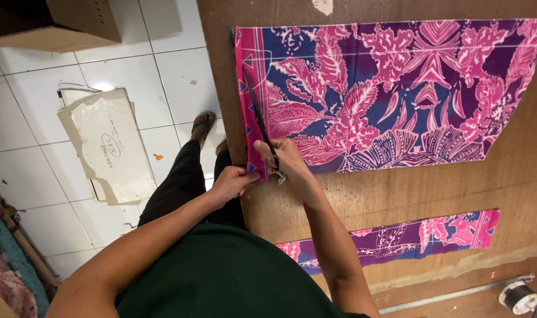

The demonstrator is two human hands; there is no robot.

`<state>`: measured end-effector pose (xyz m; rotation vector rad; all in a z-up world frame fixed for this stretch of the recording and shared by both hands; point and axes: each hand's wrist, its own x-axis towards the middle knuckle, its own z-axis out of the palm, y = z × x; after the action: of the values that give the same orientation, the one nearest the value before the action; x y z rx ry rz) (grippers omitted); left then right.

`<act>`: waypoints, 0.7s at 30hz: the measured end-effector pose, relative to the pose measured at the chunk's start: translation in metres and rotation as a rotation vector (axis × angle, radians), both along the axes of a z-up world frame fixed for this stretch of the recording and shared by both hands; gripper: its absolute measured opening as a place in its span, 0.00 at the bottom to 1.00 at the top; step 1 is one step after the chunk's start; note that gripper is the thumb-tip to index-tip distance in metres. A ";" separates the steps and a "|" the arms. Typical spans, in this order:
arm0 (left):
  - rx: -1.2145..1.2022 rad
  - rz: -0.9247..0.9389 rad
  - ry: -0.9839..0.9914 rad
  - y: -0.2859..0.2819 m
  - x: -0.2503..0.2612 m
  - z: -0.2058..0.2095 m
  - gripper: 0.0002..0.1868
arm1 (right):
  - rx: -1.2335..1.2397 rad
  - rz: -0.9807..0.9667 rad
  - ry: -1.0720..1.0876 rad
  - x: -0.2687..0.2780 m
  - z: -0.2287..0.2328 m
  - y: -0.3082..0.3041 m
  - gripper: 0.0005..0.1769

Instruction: The person cuts a large piece of purple and pink floral-patterned fabric into several strips and shaped pieces using scissors on a wooden table. The person repeatedly aligns the fabric, cuts along marked lines, and separates the cut pieces.

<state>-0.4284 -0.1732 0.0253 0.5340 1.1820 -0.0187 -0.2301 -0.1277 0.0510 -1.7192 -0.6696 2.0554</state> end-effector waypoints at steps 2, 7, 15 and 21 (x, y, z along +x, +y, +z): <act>-0.007 -0.015 0.001 -0.001 -0.001 0.001 0.20 | -0.015 -0.023 -0.009 -0.003 -0.002 0.002 0.28; -0.014 -0.013 -0.004 0.000 -0.002 0.001 0.21 | -0.012 0.002 0.002 -0.005 -0.013 0.030 0.30; 0.012 -0.028 0.030 0.001 -0.002 0.003 0.24 | 0.005 0.010 -0.094 -0.016 -0.004 0.049 0.31; 0.007 -0.017 0.022 -0.003 -0.004 -0.005 0.21 | 0.033 -0.027 -0.008 -0.020 -0.009 0.075 0.30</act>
<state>-0.4322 -0.1761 0.0204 0.5510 1.1991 -0.0354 -0.2504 -0.0528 0.0422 -1.7099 -0.6756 2.0087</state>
